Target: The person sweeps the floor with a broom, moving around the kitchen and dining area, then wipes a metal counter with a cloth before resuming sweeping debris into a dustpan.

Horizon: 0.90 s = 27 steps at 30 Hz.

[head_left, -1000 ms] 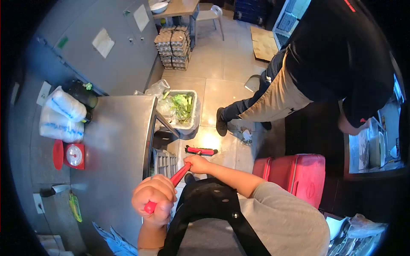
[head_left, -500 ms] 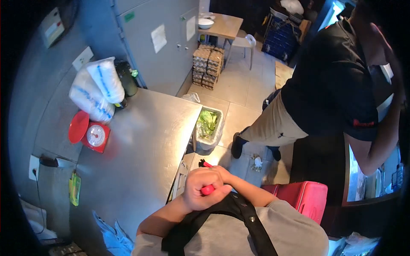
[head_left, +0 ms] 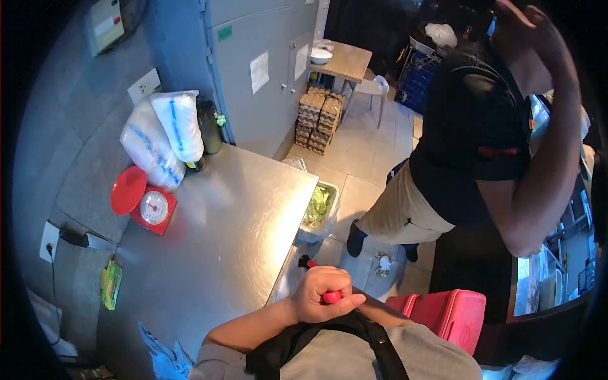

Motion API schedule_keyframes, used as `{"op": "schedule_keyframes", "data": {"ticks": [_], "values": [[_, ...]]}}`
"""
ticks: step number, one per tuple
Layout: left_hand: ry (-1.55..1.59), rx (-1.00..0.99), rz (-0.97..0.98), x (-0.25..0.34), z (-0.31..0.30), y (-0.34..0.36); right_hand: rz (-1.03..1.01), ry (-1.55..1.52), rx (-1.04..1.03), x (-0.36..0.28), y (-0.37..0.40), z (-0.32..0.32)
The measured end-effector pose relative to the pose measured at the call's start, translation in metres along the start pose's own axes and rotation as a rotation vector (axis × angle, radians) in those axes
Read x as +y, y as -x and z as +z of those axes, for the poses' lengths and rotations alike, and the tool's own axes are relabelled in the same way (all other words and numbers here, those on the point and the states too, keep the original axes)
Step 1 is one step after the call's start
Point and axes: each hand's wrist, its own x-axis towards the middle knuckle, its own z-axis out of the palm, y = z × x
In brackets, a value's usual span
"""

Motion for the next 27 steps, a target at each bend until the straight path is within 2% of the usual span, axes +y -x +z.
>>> {"op": "schedule_keyframes", "data": {"ticks": [3, 7, 12, 27], "values": [[0.034, -0.019, 0.039, 0.000, 0.004, -0.001, 0.029, 0.030, -0.036, -0.002, 0.000, -0.002], [0.041, -0.030, 0.094, 0.000, 0.006, -0.004, 0.049, -0.018, 0.015, -0.002, 0.018, 0.000], [0.082, -0.031, 0.047, -0.002, 0.003, 0.006, 0.072, -0.034, 0.046, 0.003, 0.032, 0.000], [0.069, 0.106, 0.097, 0.005, -0.005, 0.031, 0.090, -0.090, 0.094, 0.008, 0.040, -0.005]]}}
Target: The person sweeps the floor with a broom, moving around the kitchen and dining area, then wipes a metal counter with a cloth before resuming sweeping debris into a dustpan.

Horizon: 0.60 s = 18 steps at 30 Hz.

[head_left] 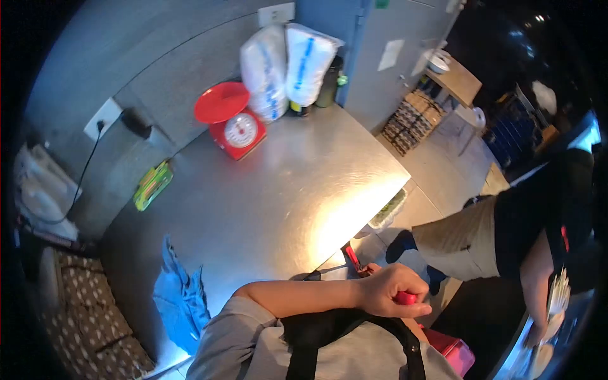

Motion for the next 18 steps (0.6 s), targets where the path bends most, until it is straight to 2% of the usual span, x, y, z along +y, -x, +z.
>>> {"op": "schedule_keyframes", "data": {"ticks": [5, 11, 13, 15, 17, 18], "values": [[0.074, -0.013, -0.062, 0.005, 0.000, 0.007, -0.002, -0.015, -0.004, 0.001, -0.004, -0.004], [-0.074, 0.010, 0.031, 0.002, 0.002, 0.006, -0.041, -0.053, 0.018, -0.002, -0.010, 0.007], [-0.042, 0.009, 0.078, -0.004, 0.000, 0.004, -0.084, -0.109, 0.017, -0.012, -0.020, 0.014], [0.005, -0.033, 0.032, -0.001, -0.002, 0.001, -0.125, -0.203, 0.009, -0.019, -0.031, 0.024], [-0.022, -0.089, 0.019, 0.001, -0.001, -0.004, -0.074, -0.152, -0.028, -0.010, -0.037, 0.034], [0.002, -0.109, 0.013, 0.001, 0.004, -0.005, -0.023, -0.027, -0.087, 0.001, -0.038, 0.042]]}}
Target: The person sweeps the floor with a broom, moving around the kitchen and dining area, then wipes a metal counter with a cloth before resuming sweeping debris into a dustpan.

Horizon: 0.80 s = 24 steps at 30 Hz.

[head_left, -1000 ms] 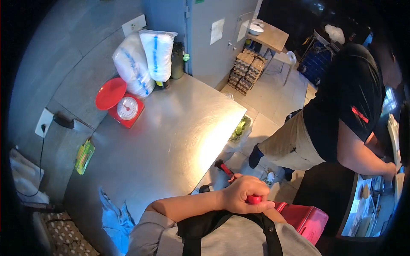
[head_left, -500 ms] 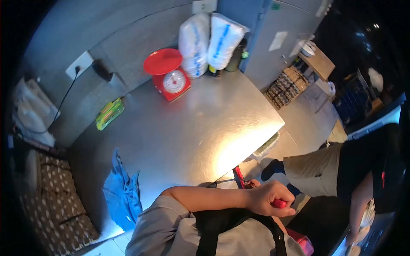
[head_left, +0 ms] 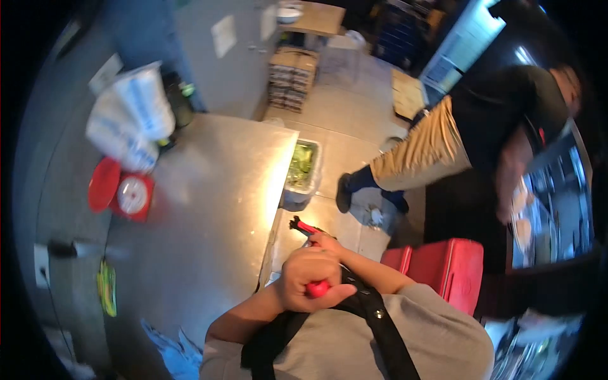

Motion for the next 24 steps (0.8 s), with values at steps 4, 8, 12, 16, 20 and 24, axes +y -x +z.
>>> {"op": "schedule_keyframes", "data": {"ticks": [4, 8, 12, 16, 20, 24], "values": [[0.052, -0.059, -0.002, -0.007, 0.016, -0.008, -0.134, 0.022, 0.236, 0.007, 0.017, 0.004], [0.096, -0.080, 0.003, -0.015, 0.024, -0.018, -0.077, -0.067, 0.254, 0.015, 0.021, 0.007], [0.109, -0.131, -0.005, -0.026, 0.034, -0.031, -0.040, -0.101, 0.286, 0.022, 0.025, 0.002], [-0.070, -0.128, -0.133, -0.064, 0.053, -0.029, 0.028, -0.166, 0.280, 0.020, 0.039, -0.022], [-0.176, -0.062, -0.316, -0.162, 0.081, -0.005, -0.224, -0.163, 0.506, 0.055, 0.046, -0.039], [-0.107, -0.042, -0.300, -0.221, 0.127, -0.039, 0.089, -0.617, 0.362, 0.095, 0.065, -0.088]]}}
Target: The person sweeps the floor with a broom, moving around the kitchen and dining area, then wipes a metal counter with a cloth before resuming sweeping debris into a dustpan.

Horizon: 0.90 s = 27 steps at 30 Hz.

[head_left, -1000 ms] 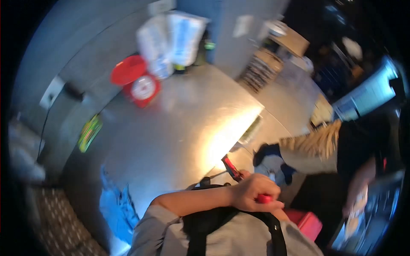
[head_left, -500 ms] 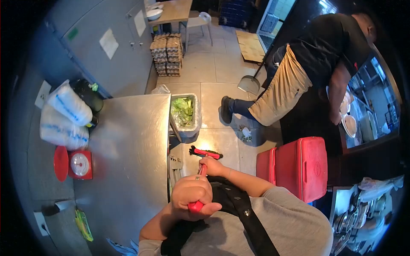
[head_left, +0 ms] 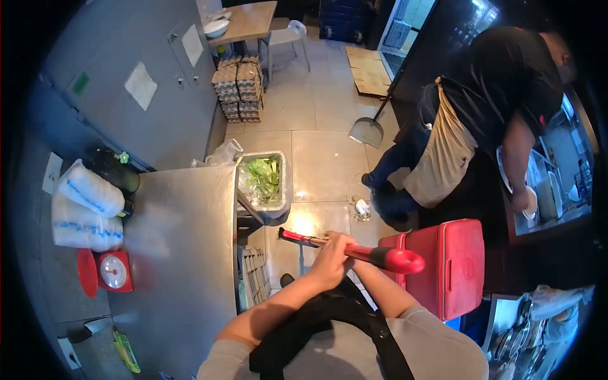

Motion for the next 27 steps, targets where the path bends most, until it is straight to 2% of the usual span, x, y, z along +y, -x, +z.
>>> {"op": "schedule_keyframes", "data": {"ticks": [2, 3, 4, 5, 8, 10, 14, 16, 17, 18, 20, 22, 23, 26, 27], "values": [[-0.070, -0.019, 0.026, -0.002, 0.017, -0.027, 0.320, -0.297, -0.024, -0.004, 0.004, -0.032], [-0.084, -0.016, 0.001, 0.004, 0.024, -0.043, 0.407, -0.426, -0.033, -0.001, 0.005, -0.047], [-0.197, 0.039, 0.206, -0.003, 0.035, -0.057, 0.509, -0.563, -0.031, 0.003, 0.008, -0.062], [-0.152, 0.001, 0.282, -0.005, 0.046, -0.073, 0.585, -0.678, -0.037, 0.008, 0.009, -0.076], [-0.022, -0.139, 0.437, 0.013, 0.078, -0.123, 0.788, -0.921, -0.043, 0.019, 0.006, -0.117], [0.030, -0.410, 0.397, 0.002, 0.105, -0.144, 0.898, -0.984, -0.035, 0.026, -0.002, -0.144], [0.114, -0.576, 0.430, -0.002, 0.136, -0.190, 0.915, -0.937, -0.023, -0.006, -0.020, -0.191], [0.036, -0.637, 0.464, -0.002, 0.138, -0.212, 0.897, -0.880, -0.026, -0.034, -0.029, -0.215], [0.023, -0.655, 0.465, -0.004, 0.138, -0.221, 0.857, -0.956, -0.085, -0.006, -0.040, -0.226], [0.002, -0.677, 0.471, -0.007, 0.135, -0.230, 0.757, -0.982, 0.016, -0.024, -0.051, -0.229], [-0.094, -0.678, 0.473, -0.016, 0.129, -0.251, 0.702, -1.043, 0.014, -0.035, -0.075, -0.247], [-0.171, -0.590, 0.564, -0.019, 0.116, -0.278, 0.699, -1.103, -0.023, -0.032, -0.100, -0.272], [-0.170, -0.561, 0.594, -0.020, 0.111, -0.291, 0.633, -1.112, 0.060, -0.030, -0.109, -0.275], [-0.091, -0.527, 0.488, -0.057, 0.106, -0.310, 0.664, -1.116, -0.072, -0.024, -0.164, -0.295], [-0.138, -0.518, 0.478, -0.065, 0.097, -0.323, 0.656, -1.071, -0.054, -0.027, -0.184, -0.297]]}}
